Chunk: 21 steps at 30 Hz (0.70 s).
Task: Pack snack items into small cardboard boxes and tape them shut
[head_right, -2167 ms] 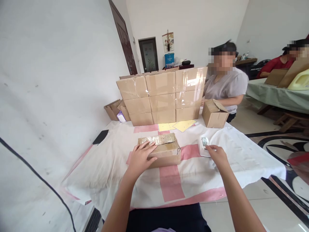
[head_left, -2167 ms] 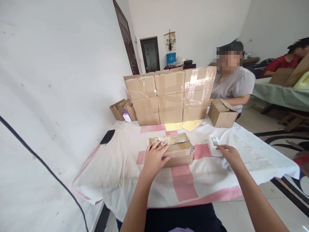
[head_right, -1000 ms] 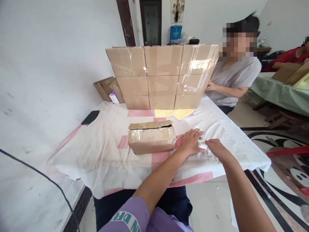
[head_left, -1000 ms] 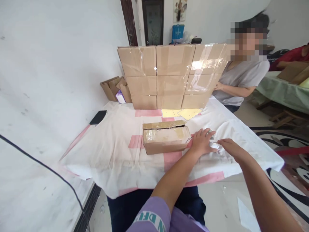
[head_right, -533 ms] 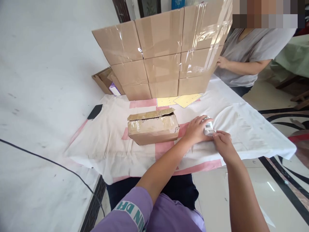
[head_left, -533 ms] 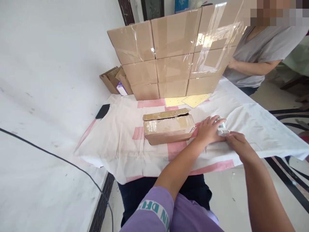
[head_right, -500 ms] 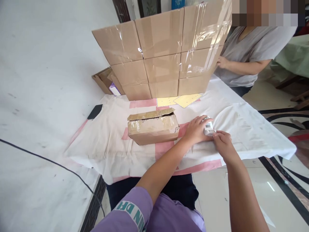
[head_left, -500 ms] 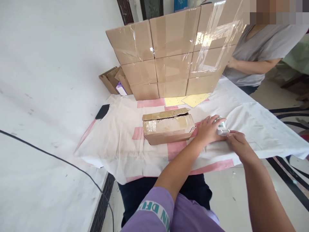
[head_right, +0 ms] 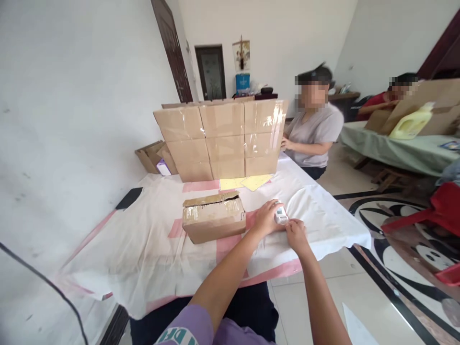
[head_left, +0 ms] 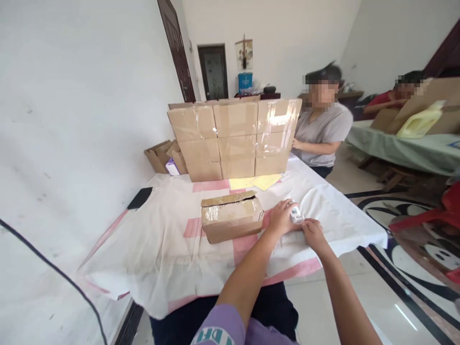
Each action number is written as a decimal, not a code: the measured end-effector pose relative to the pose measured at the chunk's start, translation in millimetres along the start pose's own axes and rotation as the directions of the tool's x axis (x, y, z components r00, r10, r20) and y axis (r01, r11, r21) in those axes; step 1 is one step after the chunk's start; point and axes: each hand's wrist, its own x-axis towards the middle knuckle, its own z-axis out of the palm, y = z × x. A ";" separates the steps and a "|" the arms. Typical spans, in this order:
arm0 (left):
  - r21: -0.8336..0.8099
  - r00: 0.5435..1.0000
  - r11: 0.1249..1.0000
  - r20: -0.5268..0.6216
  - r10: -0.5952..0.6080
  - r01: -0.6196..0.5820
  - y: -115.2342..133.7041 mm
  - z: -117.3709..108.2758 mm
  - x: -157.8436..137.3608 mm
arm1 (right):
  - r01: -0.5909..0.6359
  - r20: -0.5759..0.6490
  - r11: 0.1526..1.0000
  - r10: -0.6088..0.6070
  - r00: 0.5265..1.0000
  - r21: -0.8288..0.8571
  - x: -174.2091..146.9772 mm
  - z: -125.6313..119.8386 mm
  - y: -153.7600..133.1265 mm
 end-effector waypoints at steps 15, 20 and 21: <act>-0.296 1.000 0.955 -0.028 0.008 -0.016 62.8 -148.9 -93.6 | 0.546 0.062 0.769 -0.595 0.801 0.332 -68.6 6.1 -122.9; -0.086 0.985 0.994 -0.151 -0.085 0.072 72.5 -221.9 -138.8 | 0.541 0.141 0.717 -0.650 0.747 0.439 -92.1 29.8 -186.3; -0.062 0.982 0.994 -0.162 -0.098 0.089 73.7 -229.6 -144.7 | 0.528 0.148 0.709 -0.651 0.745 0.467 -95.2 33.5 -192.8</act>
